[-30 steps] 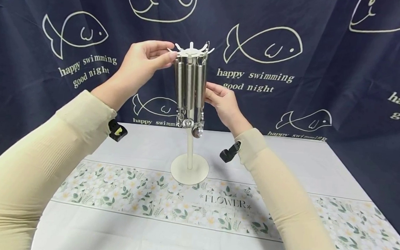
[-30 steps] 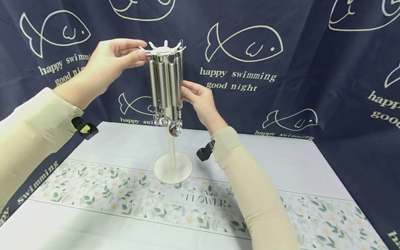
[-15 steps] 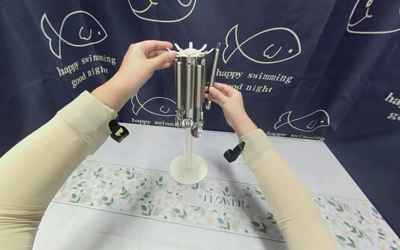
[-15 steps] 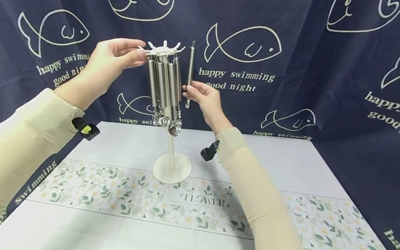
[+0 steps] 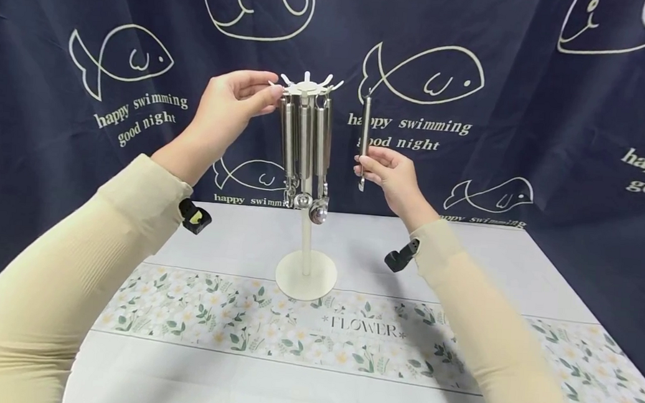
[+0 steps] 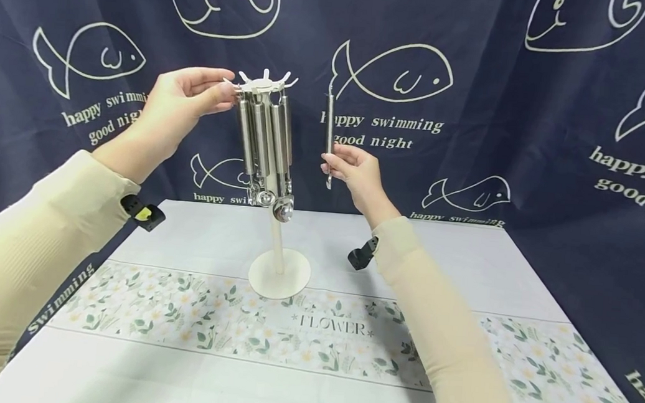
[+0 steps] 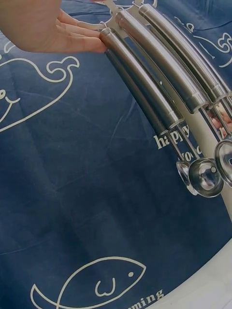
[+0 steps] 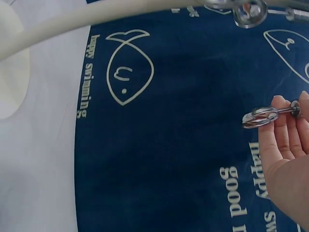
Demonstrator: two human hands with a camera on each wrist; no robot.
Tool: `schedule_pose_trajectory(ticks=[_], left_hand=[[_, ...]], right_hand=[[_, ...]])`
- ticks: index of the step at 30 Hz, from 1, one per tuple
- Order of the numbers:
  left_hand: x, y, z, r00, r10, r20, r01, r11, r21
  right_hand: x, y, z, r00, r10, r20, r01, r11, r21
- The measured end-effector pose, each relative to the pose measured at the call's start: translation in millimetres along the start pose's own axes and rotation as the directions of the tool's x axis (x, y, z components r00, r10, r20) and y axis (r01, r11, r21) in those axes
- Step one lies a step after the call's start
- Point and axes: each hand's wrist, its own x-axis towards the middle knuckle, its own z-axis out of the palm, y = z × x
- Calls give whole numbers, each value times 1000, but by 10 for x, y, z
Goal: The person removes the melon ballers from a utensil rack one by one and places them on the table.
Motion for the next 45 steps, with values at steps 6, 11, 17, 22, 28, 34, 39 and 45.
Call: schedule_pose_trajectory(ticks=[6,11,17,22,28,34,39,45], left_hand=[[4,13,-12,1000,8,-16,-9,999,-43],[-7,3,-16,999,24,-24,-26,998,-57],[-19,-16,-13,1000,16,-19,-18,998,-63],[-29,-28,9,999,26,-24,-27,997,-73],[-40,-36,20,997,32,-68,-40,993,-108],[-45,-51,37,993,57,-106,-65,995,-74],[-40,-60,50,988,70,-138,-76,996,-37],[-54,-55,64,985,86,-147,-87,996,0]], right_hand=[[-6,-67,-95,999,-30,-35,31,999,8],[-27,-109,-141,999,-11,-31,12,999,34],[-93,-151,-217,996,58,-62,-56,998,41],[-137,-174,-325,991,77,-109,-76,997,17],[-180,-201,-456,988,79,-131,-82,997,-13],[-250,-179,-602,983,94,-158,-97,995,-12],[-313,-159,-718,981,103,-165,-104,995,2],[-405,-163,-847,973,143,-181,-156,986,-58]])
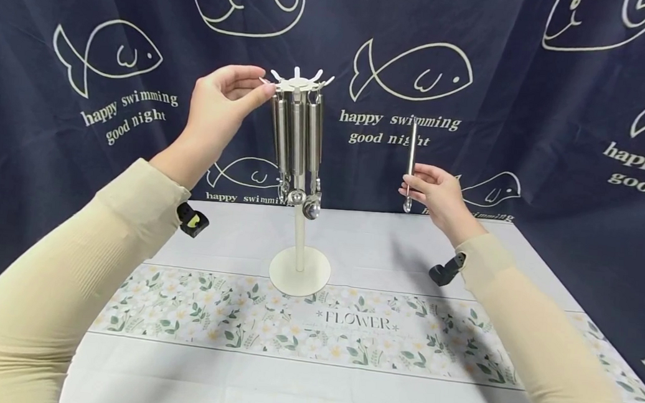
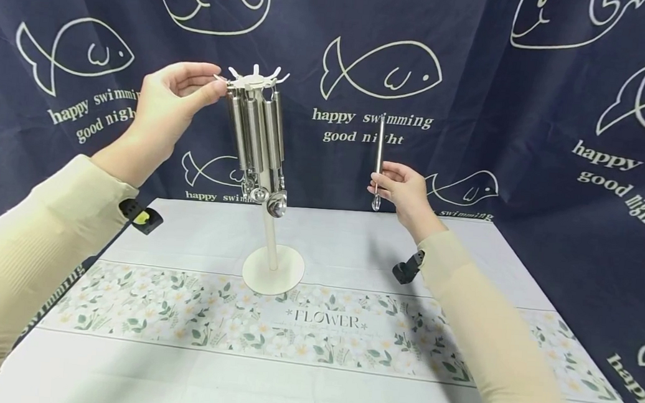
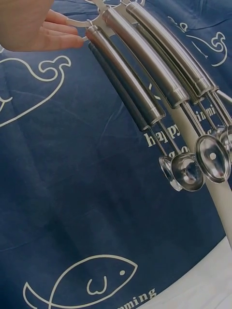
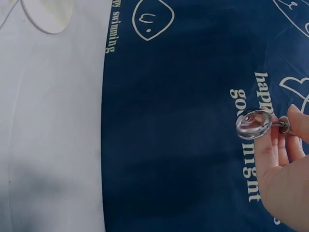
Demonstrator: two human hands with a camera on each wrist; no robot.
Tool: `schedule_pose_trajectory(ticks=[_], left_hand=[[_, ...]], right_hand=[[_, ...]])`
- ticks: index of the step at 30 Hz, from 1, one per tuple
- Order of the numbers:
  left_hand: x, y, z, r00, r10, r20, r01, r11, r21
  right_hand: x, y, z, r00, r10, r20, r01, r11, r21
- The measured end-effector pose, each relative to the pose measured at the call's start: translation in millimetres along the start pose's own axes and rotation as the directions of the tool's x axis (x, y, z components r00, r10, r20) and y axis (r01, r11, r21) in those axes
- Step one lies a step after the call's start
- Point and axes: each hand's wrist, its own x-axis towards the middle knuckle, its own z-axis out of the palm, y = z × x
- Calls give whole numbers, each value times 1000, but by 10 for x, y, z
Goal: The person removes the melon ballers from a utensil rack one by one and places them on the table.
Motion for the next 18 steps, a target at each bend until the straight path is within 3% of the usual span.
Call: schedule_pose_trajectory(ticks=[5,10,18], left_hand=[[-5,15,0,1000,10,-1,-10,1000,10],[1,27,1,1000,15,1,-15,1000,24],[-13,24,-6,1000,15,6,-15,998,53]], right_hand=[[-73,-28,-91,999,49,13,-49,999,-18],[-136,-80,-156,991,135,-15,-135,983,-120],[-174,-13,-339,976,212,-40,-215,969,-120]])
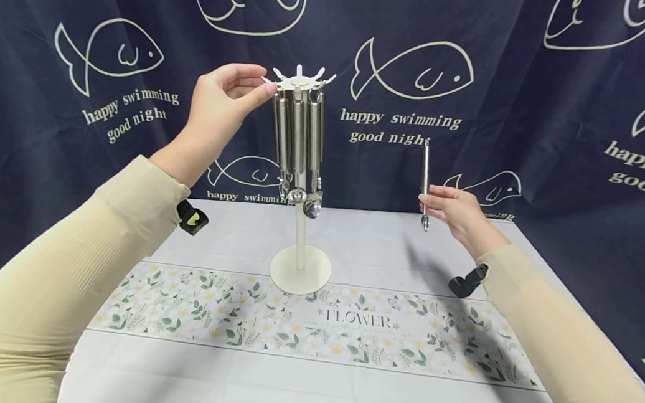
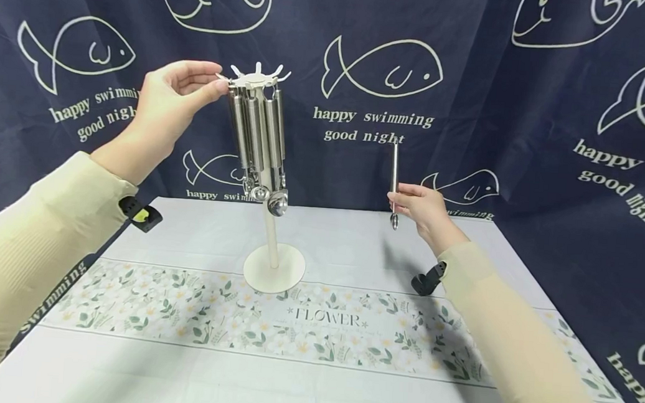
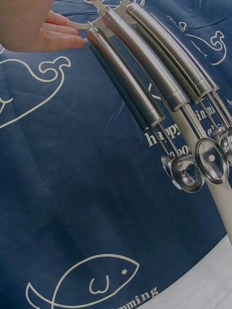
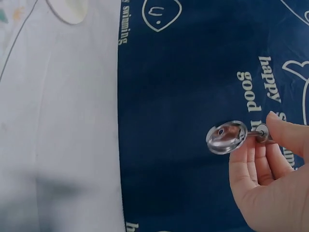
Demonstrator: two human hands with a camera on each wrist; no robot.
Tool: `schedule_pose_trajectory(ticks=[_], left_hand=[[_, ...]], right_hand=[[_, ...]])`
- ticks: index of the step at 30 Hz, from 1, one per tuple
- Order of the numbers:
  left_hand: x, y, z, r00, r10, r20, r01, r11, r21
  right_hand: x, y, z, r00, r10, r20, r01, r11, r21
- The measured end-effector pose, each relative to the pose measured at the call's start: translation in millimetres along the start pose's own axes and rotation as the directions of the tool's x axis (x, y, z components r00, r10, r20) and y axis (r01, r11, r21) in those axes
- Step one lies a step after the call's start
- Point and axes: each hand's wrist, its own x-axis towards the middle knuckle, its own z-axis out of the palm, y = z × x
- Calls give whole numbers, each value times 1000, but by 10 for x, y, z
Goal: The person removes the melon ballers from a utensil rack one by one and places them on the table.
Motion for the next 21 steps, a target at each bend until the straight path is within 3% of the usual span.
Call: schedule_pose_trajectory(ticks=[16,21], left_hand=[[9,4,12,1000,0,6,0,1000,-3],[6,-4,10,1000,-5,-6,5,1000,-12]], right_hand=[[-67,168,-490,997,65,41,-65,998,-10],[-74,230,-635,992,109,59,-105,992,-62]])
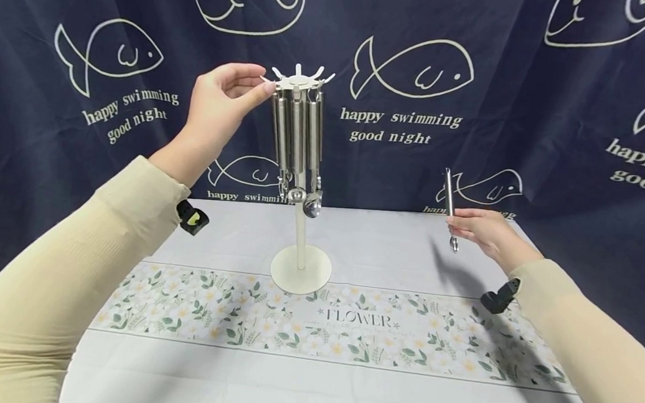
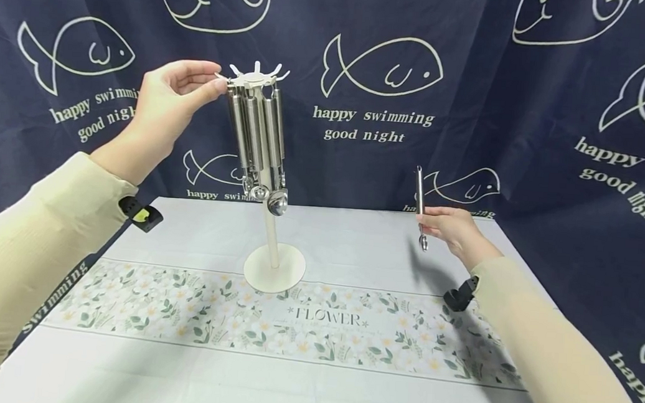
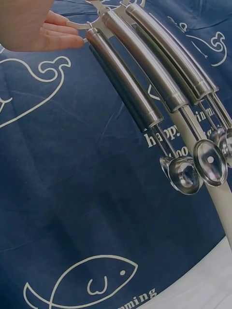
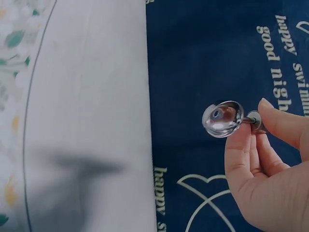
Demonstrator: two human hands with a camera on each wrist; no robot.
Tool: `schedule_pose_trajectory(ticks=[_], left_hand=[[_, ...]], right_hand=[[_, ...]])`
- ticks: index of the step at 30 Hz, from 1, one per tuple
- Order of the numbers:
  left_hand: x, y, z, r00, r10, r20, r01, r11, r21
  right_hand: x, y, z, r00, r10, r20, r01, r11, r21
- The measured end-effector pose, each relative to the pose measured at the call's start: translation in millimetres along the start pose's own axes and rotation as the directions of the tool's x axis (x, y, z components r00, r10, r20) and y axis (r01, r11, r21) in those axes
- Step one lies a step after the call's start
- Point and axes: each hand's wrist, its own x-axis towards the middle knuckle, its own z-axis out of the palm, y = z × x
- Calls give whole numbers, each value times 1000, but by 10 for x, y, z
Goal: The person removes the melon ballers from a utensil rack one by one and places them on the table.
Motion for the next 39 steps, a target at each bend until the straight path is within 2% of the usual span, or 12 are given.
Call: schedule_pose_trajectory(ticks=[6,13,20,26,34,39], left_hand=[[10,3,14,1000,-12,-3,12,1000,6],[19,-9,35,1000,-12,1,12,1000,4],[14,-22,46,1000,-16,-3,16,1000,-5],[-2,-32,51,1000,-15,-10,15,1000,2],[12,-25,60,1000,2,-11,-2,1000,6],[24,-21,74,1000,-12,-3,12,1000,11]], right_hand=[[-17,91,-199,999,19,45,-17,998,-57],[-37,182,-363,997,41,72,-36,997,-66],[-5,234,-468,995,82,53,-75,989,-125],[14,300,-537,991,114,64,-106,988,-117],[26,364,-610,992,122,27,-115,976,-183],[6,402,-666,989,145,28,-139,978,-154]])
